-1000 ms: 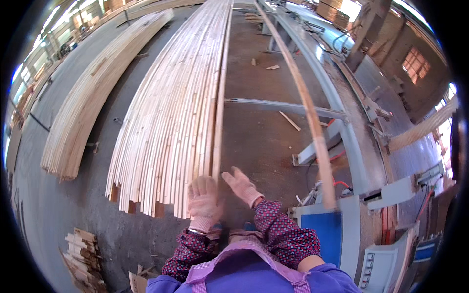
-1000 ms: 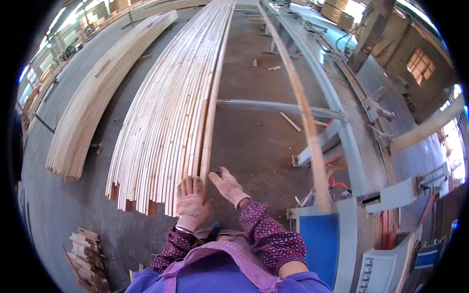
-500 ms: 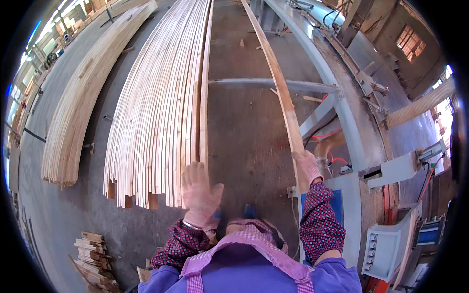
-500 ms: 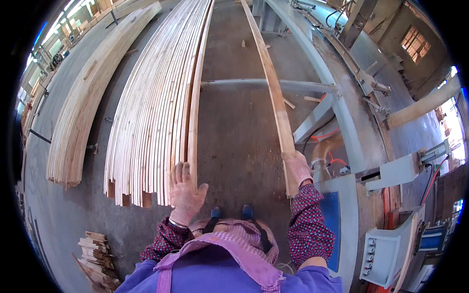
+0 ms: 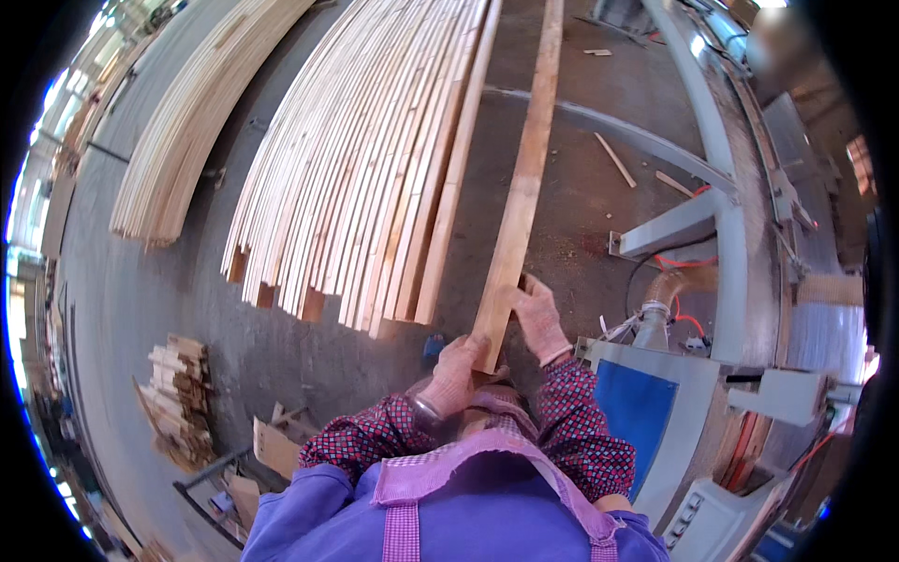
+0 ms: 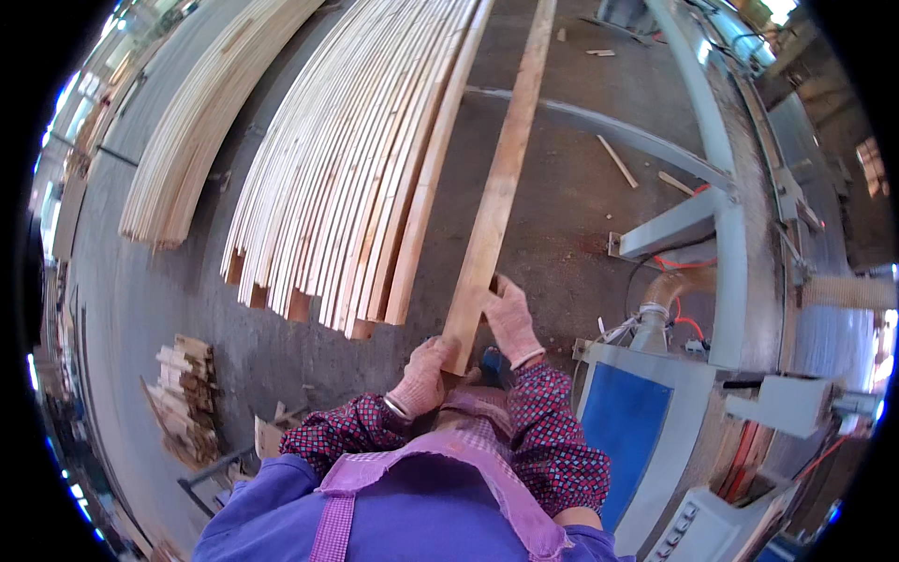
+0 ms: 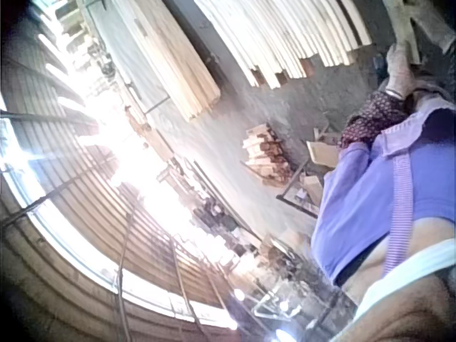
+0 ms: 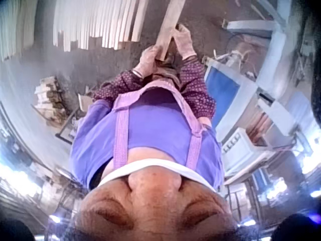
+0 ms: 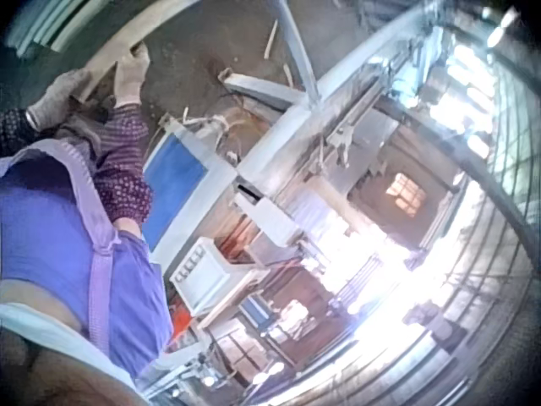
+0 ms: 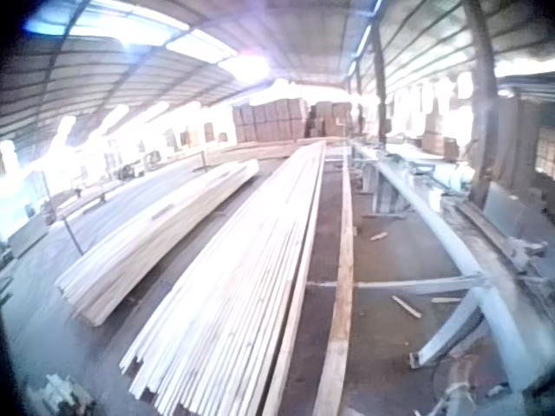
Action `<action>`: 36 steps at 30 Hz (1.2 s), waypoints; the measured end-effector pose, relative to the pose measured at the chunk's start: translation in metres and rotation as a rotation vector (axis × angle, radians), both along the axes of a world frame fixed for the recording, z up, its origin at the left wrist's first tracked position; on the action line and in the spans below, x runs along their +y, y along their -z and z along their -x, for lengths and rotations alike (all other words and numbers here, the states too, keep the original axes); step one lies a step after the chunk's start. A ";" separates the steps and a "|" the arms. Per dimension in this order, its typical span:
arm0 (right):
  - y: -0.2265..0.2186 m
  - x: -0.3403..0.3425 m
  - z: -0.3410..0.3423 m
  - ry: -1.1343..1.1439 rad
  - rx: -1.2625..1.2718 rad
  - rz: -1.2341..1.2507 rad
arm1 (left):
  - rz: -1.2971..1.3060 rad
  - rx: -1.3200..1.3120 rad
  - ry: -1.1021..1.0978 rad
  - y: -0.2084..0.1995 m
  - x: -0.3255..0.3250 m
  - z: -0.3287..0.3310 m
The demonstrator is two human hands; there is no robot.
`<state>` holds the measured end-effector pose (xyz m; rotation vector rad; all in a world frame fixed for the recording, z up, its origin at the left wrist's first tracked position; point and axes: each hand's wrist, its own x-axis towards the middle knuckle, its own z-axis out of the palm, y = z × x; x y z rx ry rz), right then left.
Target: The person picks up long wooden planks from a large stack and places them onto a metal rack. They then use a green air nozzle to blow dust off the planks and the rack. The person continues to move planks from the stack to the rack, organizing them in a pile.
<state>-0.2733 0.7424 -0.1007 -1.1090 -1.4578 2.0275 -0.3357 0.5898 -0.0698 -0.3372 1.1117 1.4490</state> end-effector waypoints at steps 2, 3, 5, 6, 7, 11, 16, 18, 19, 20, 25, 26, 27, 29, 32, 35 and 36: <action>-0.020 0.011 0.015 -0.008 0.028 0.105 | -0.159 -0.115 -0.021 0.008 -0.011 0.002; -0.015 0.023 0.025 -0.019 0.078 0.067 | -0.192 -0.135 -0.038 0.014 -0.012 0.001; -0.010 0.052 0.049 -0.051 0.062 0.025 | -0.232 -0.416 -0.171 0.015 -0.011 0.004; -0.015 0.064 0.064 -0.070 -0.004 0.015 | -0.279 -0.456 -0.213 0.019 -0.013 0.006; -0.016 0.071 0.084 -0.038 -0.042 0.028 | -0.329 -0.495 -0.262 0.028 -0.017 0.006; -0.009 0.085 0.145 0.025 -0.205 -0.121 | -0.068 0.398 -0.253 0.048 -0.010 0.003; -0.009 0.089 0.164 0.033 -0.445 -0.367 | -0.142 -0.110 -0.572 0.038 -0.001 0.025; -0.027 0.088 0.162 -0.064 -0.443 -0.329 | -0.257 -0.342 -0.685 0.041 -0.003 0.025; -0.037 0.081 0.158 -0.094 -0.443 -0.343 | -0.182 -0.074 -0.666 0.046 -0.009 0.010; -0.045 0.078 0.152 -0.112 -0.440 -0.361 | -0.072 0.492 -0.341 0.040 -0.013 0.007; -0.035 0.039 0.134 -0.153 -0.463 -0.454 | 0.071 0.330 -0.111 0.059 -0.061 -0.017; -0.033 0.037 0.136 -0.122 -0.462 -0.442 | 0.072 0.260 -0.114 0.057 -0.059 -0.014; -0.031 0.036 0.141 -0.143 -0.465 -0.449 | 0.077 0.191 -0.135 0.055 -0.058 -0.012; -0.030 0.049 0.145 -0.149 -0.498 -0.467 | -0.031 -0.452 -0.365 0.011 -0.040 0.013; -0.009 0.077 0.161 -0.182 -0.587 -0.534 | -0.119 -0.473 -0.378 0.021 -0.025 0.023; -0.004 0.090 0.172 -0.257 -0.754 -0.613 | -0.135 -0.492 -0.413 0.028 -0.018 0.025; -0.012 0.089 0.177 -0.314 -0.818 -0.616 | -0.109 -0.478 -0.446 0.026 -0.014 0.025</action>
